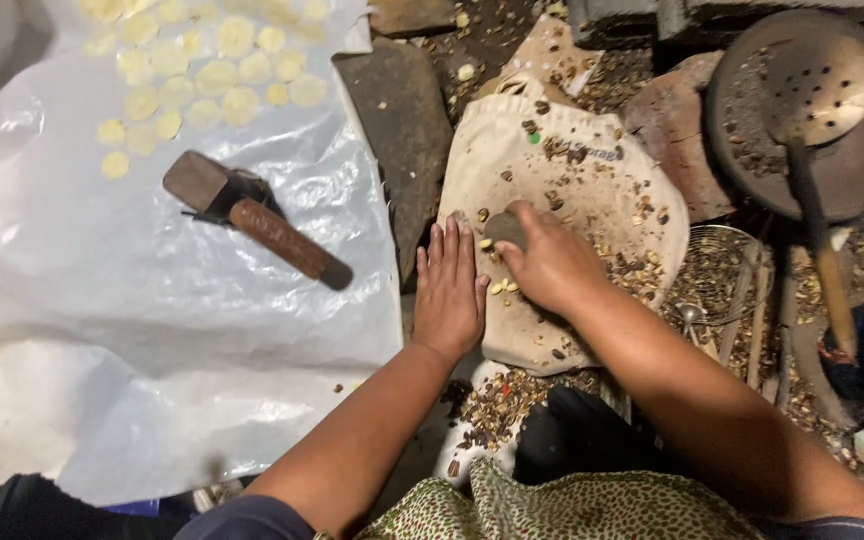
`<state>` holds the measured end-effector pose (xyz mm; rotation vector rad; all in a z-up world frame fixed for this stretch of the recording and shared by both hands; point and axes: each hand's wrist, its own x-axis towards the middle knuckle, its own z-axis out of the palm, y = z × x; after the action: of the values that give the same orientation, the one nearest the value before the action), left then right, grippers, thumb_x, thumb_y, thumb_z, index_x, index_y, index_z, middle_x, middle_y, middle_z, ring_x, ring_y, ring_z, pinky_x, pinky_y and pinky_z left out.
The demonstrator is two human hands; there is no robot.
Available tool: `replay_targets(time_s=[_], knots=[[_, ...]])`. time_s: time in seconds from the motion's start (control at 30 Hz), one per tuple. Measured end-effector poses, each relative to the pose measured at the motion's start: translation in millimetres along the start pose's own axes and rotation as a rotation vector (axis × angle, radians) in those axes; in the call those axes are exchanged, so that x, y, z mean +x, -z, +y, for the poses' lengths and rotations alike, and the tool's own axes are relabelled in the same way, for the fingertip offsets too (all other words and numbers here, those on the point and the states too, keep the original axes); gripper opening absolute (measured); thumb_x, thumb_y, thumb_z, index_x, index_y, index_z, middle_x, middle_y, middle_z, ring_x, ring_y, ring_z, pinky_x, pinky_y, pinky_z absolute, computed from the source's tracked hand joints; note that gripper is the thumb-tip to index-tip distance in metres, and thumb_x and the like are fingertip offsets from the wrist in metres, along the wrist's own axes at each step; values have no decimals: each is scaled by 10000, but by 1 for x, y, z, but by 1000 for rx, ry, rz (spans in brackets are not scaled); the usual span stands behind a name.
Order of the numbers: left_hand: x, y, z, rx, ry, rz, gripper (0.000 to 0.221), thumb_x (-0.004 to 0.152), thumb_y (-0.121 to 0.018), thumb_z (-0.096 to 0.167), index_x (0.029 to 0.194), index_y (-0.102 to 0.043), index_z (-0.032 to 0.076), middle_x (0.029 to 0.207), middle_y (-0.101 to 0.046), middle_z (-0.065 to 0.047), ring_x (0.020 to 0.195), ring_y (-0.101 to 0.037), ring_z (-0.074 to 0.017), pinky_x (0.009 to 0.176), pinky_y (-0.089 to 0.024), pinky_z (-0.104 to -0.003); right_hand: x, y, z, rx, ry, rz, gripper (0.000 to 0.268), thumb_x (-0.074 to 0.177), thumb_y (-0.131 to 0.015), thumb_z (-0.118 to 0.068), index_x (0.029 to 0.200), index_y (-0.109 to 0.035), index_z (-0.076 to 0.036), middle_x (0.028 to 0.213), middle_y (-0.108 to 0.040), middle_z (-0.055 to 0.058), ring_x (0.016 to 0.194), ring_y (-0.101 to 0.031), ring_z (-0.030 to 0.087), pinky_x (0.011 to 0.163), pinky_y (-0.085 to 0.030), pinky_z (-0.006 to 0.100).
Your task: Flattening small yellow dough discs with a wooden mallet and processing seeds on a stone slab.
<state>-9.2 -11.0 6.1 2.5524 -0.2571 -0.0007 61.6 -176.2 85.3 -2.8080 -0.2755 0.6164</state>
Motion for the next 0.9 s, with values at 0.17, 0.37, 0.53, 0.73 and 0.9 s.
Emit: replay_targets(time_s=[0.17,0.37,0.53,0.73,0.9], knots=[[1,0,2,12,-14,-1,656,1102,-383,325,1643,-146,39,1713,-98,-226,1583,-40,-410,1250,-67,-594,-12,-8,-15,-239,98,128,495,982,-543,-439,1431,-461,-246,1144,-634,184,975,-729,431,861,-550,549],[4,-1,-4,8,-3,-40,629,1090,-410,334,1621,-237,45,1705,-168,-206,1582,-112,-401,1254,-104,-601,-14,16,46,-278,96,274,575,997,-548,-375,1548,-393,-322,1426,-483,196,1158,-634,458,993,-436,605],[21,-2,-15,35,-45,123,500,1022,-579,359,1487,-469,212,1437,-460,-47,1431,-403,-299,1188,-331,-499,-35,10,72,-208,88,291,597,947,-629,-275,1528,-488,-280,1646,-322,161,1473,-332,442,1127,-245,696],[32,-9,-22,-39,-109,234,195,901,-754,345,986,-633,217,1057,-566,2,1077,-579,-265,928,-507,-396,-51,-50,85,36,319,225,251,894,-592,-193,1123,-694,-180,1063,-660,95,990,-687,366,816,-579,472],[24,-17,-15,-169,-77,200,138,999,-643,322,1018,-573,205,955,-619,-16,981,-651,-277,875,-524,-411,-47,-54,86,-23,299,240,278,865,-668,-245,1069,-649,-56,1003,-680,187,926,-724,397,754,-583,486]])
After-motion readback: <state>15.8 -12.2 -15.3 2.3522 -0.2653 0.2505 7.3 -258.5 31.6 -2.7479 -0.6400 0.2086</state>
